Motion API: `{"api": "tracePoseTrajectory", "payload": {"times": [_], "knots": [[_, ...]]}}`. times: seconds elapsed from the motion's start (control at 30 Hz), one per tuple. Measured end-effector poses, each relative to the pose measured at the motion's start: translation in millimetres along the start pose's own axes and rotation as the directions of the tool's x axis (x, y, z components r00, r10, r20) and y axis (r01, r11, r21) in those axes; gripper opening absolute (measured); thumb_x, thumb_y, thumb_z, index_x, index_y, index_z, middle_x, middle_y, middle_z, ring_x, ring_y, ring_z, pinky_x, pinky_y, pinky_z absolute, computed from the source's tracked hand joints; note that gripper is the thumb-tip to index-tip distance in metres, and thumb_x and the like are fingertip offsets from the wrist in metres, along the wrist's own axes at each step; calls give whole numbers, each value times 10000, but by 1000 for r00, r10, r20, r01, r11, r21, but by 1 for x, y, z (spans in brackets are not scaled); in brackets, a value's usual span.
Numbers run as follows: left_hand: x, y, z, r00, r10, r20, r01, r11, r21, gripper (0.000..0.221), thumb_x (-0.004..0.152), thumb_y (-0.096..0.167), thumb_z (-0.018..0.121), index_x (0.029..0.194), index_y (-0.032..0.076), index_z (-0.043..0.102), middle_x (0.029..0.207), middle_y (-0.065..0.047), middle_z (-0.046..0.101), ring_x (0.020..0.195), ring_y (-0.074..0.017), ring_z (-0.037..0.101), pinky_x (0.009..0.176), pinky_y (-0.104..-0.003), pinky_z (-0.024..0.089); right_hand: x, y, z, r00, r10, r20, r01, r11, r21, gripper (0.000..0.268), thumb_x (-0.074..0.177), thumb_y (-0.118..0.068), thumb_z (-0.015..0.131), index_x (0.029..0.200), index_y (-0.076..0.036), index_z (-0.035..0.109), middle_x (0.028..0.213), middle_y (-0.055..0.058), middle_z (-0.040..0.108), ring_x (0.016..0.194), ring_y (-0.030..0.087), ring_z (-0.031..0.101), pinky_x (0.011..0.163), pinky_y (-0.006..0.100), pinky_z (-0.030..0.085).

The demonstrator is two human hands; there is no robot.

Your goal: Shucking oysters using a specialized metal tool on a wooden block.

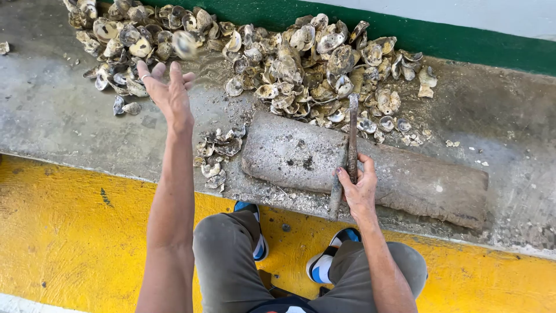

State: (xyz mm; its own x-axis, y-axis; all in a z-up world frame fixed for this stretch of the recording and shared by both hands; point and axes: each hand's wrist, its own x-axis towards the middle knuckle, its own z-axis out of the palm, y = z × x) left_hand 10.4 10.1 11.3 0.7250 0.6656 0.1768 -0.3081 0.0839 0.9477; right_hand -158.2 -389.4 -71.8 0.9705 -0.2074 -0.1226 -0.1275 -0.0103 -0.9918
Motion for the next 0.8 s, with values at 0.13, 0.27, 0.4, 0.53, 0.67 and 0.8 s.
{"api": "tracePoseTrajectory", "payload": {"times": [0.13,0.27,0.4,0.53,0.67,0.8], "knots": [[-33,-37,14,922,213,324,-298,923,244,342,987,8,633,1320,21,560,1058,-112,671,764,-148,671,611,-283,595,1,7,1,1000,-22,4,21,999,25,514,923,-10,687,1367,-10,430,930,150,749,788,143,697,620,263,556],[-84,-85,57,698,237,676,-632,646,427,126,855,114,808,959,79,747,941,-77,732,819,-171,685,707,-308,589,-2,3,3,996,-88,10,89,994,-66,486,925,-3,683,1344,6,437,986,154,742,867,150,735,691,266,594],[-100,-111,91,548,229,805,-816,357,454,465,586,138,852,1020,4,753,940,-158,695,811,-285,654,628,-350,592,-1,6,0,994,-104,26,105,993,-48,500,932,-9,690,1360,4,434,985,157,736,885,159,731,736,276,592],[-79,-180,93,491,131,861,-871,95,482,263,806,-5,765,1054,81,755,1006,-109,700,911,-224,681,719,-345,610,2,4,-1,999,-52,12,52,998,-24,490,924,-16,690,1349,-5,448,964,147,742,879,165,733,734,282,606],[-79,-152,83,585,116,803,-769,394,503,211,862,20,751,1073,30,741,999,-133,711,797,-220,673,659,-359,606,2,3,-1,999,-32,8,32,999,-18,487,916,-14,687,1339,-12,447,949,136,748,861,164,737,710,287,614],[-95,-96,80,740,102,665,-516,720,464,210,924,49,742,1115,-31,704,887,-142,735,635,-167,677,475,-330,532,3,10,-1,998,-59,24,58,998,21,484,920,-5,686,1340,-3,445,944,134,738,871,159,733,712,286,601]]}}
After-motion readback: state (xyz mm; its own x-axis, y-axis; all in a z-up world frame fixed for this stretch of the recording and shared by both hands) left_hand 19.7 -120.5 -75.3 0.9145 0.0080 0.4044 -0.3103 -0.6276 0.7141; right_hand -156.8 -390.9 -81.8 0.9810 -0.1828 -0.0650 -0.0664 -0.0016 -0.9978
